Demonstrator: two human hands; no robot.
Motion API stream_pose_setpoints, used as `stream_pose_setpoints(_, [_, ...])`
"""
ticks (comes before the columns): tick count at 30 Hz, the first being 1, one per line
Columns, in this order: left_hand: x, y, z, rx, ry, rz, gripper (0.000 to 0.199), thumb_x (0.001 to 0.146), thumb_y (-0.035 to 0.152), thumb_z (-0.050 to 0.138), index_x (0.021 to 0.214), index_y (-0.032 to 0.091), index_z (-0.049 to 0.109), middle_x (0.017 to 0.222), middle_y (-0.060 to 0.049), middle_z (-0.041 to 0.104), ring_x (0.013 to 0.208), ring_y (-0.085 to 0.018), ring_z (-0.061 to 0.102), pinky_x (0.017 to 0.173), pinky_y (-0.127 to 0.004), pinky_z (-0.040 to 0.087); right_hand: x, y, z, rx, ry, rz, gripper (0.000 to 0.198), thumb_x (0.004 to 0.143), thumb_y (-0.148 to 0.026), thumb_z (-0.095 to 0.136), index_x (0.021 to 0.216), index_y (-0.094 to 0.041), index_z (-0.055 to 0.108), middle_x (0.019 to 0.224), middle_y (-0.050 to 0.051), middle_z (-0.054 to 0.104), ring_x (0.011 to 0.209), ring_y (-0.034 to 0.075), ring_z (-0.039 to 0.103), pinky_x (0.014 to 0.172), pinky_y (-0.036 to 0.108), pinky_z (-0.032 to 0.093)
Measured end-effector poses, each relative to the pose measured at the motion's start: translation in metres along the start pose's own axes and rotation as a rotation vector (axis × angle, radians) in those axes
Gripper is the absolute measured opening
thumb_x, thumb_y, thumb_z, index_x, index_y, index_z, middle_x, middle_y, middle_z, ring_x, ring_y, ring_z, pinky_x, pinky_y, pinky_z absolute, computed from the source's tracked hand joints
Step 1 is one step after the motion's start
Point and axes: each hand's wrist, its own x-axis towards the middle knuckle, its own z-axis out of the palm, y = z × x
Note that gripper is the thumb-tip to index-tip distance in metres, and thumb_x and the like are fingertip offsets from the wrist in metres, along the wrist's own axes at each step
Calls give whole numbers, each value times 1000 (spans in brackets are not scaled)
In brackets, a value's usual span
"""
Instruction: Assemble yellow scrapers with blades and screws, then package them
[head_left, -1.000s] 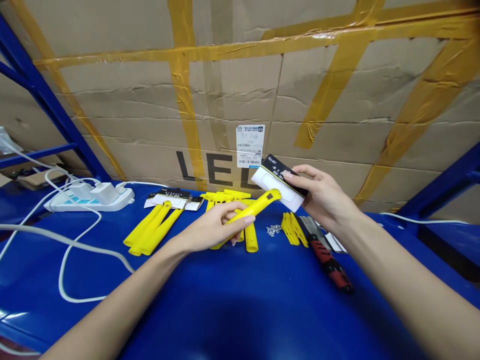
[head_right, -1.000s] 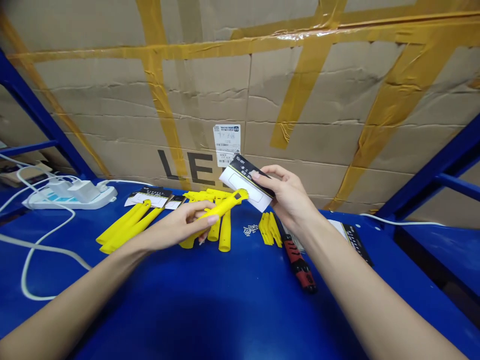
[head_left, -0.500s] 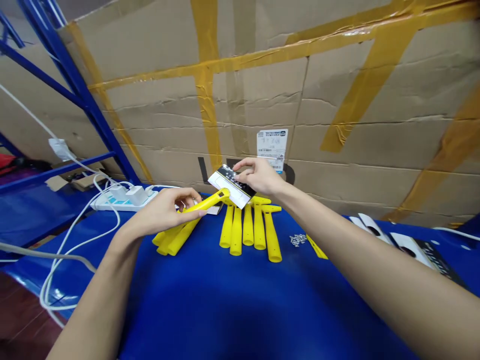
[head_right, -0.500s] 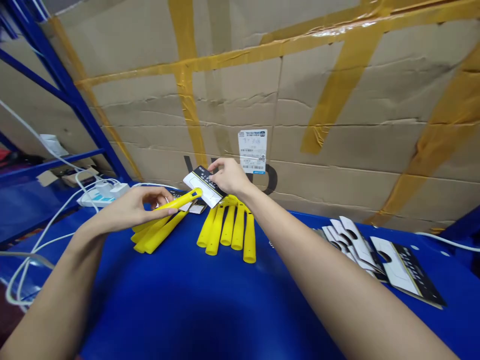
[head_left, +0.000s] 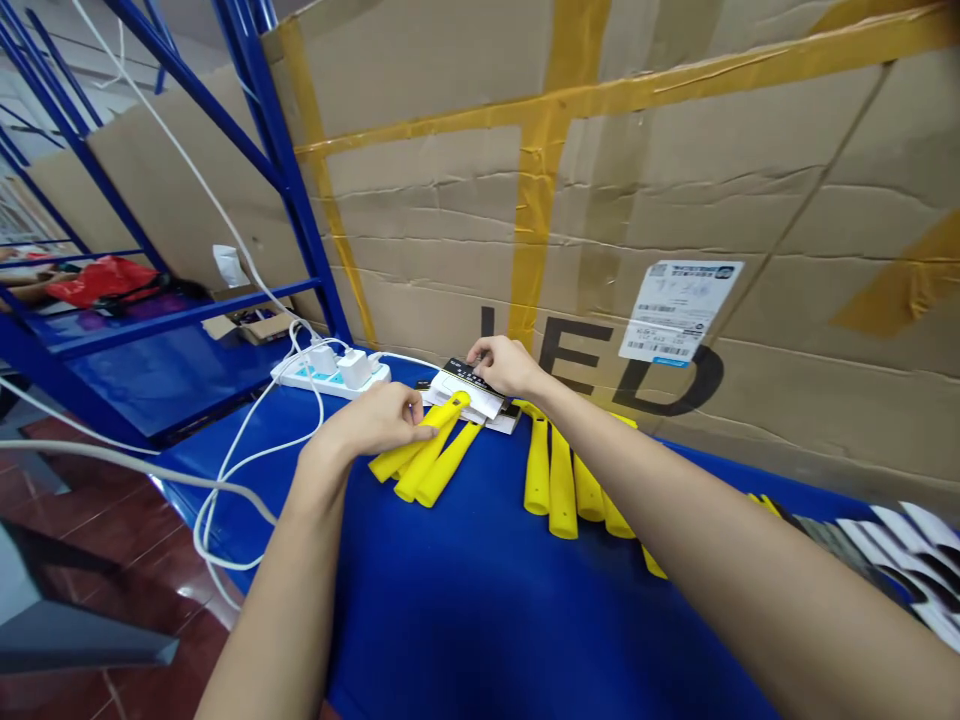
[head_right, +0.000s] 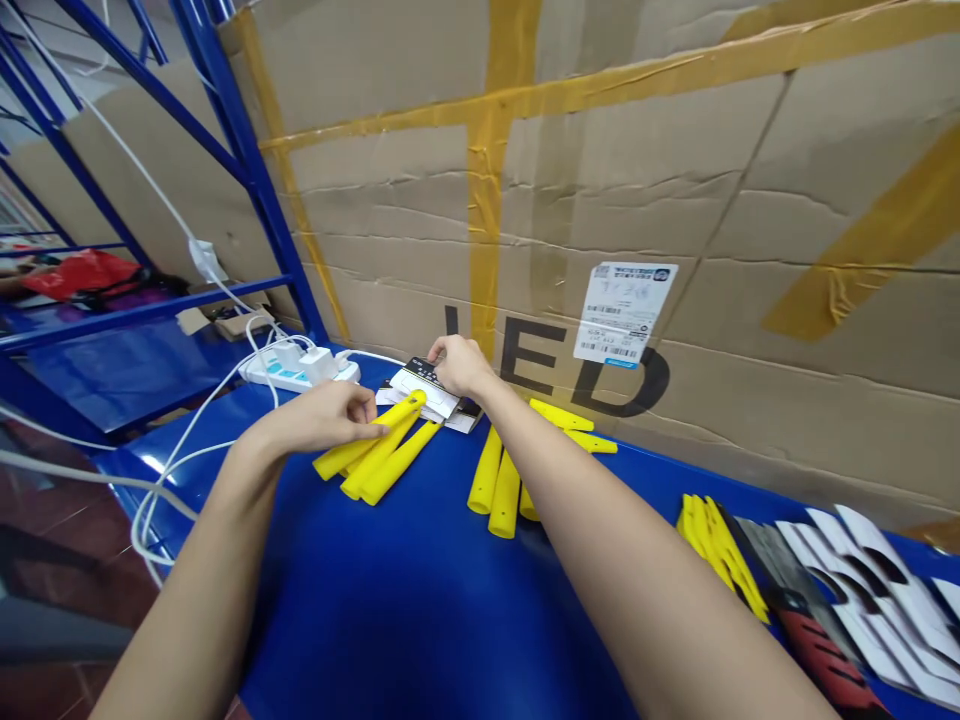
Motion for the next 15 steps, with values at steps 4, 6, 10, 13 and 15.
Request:
stream_pose_setpoints(4, [7, 7, 10, 13, 76, 38, 30, 75, 48, 63, 73, 19, 62, 69, -3, 67, 64, -19, 59, 57, -29, 36, 6, 11, 7, -46, -12, 17, 33, 77, 0, 61, 102, -18, 74, 96, 7, 74, 86, 17, 67, 75, 24, 50])
stream_pose_setpoints(6, [10, 12, 15, 38, 101, 62, 30, 77, 49, 62, 70, 19, 61, 67, -3, 66, 63, -18, 57, 56, -29, 34, 4, 18, 9, -72, -11, 30, 31, 79, -1, 61, 103, -17, 73, 97, 8, 74, 88, 18, 68, 76, 24, 50])
stream_pose_setpoints(10, [15, 13, 22, 70, 73, 88, 33, 77, 52, 65, 73, 20, 60, 70, -3, 64, 65, -19, 57, 58, -30, 35, -2, 28, 13, -115, -8, 14, 28, 80, -6, 66, 103, -20, 72, 100, 7, 74, 91, 19, 69, 82, 27, 51])
stream_pose_setpoints(13, [16, 12, 26, 102, 161, 119, 41, 76, 60, 66, 85, 21, 57, 83, -5, 64, 77, -23, 58, 66, -32, 41, -6, 29, 15, -129, -10, -26, 22, 80, -11, 69, 100, -22, 72, 99, 7, 75, 92, 20, 69, 86, 28, 50])
stream_pose_setpoints(15, [16, 14, 31, 128, 226, 113, 53, 75, 70, 63, 92, 21, 55, 96, -9, 61, 88, -27, 58, 75, -38, 45, -9, 28, 14, -128, -3, -54, 20, 81, -13, 69, 98, -22, 72, 99, 7, 75, 93, 20, 69, 87, 29, 50])
